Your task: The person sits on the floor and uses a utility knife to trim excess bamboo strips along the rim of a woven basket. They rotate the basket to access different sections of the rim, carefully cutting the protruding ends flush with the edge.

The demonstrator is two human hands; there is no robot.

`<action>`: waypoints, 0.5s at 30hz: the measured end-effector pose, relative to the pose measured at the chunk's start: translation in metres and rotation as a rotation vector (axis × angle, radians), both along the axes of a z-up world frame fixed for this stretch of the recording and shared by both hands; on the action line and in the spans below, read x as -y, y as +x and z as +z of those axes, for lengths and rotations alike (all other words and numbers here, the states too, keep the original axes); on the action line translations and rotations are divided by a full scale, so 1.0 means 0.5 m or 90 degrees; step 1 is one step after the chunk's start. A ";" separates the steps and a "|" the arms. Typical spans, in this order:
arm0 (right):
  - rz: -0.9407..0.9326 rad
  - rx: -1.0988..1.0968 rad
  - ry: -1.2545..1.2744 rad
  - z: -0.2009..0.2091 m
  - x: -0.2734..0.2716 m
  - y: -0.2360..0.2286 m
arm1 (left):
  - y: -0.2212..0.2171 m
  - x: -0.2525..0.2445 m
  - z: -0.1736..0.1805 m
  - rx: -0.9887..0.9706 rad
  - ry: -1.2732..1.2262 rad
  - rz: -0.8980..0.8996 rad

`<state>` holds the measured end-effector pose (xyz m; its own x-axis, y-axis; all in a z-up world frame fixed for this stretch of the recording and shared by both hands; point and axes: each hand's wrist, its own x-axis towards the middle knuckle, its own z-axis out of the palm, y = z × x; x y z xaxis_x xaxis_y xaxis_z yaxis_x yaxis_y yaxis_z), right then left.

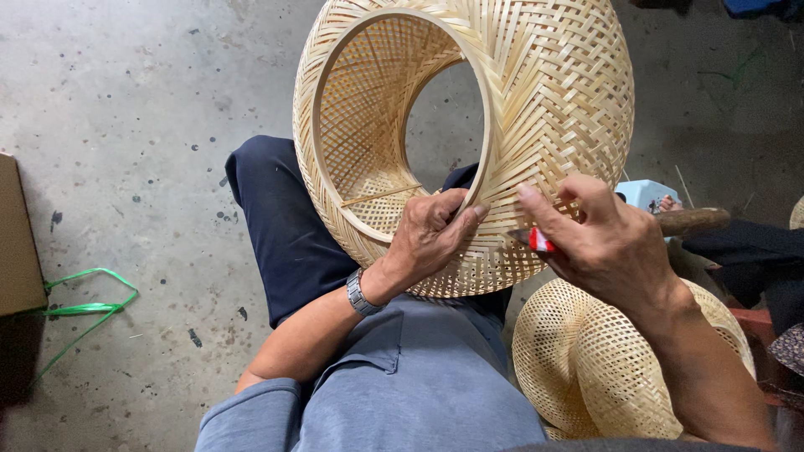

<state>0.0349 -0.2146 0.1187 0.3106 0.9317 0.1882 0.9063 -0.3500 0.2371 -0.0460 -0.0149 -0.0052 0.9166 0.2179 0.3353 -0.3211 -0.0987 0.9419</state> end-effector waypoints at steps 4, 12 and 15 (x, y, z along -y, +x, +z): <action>0.000 0.057 -0.072 -0.009 -0.013 -0.004 | 0.001 0.002 -0.008 -0.008 0.046 0.025; -0.075 0.112 -0.054 0.005 -0.027 -0.024 | -0.005 -0.010 0.017 -0.053 -0.026 -0.066; -0.094 0.157 -0.135 -0.013 -0.032 -0.020 | -0.004 -0.010 0.014 -0.069 -0.054 -0.083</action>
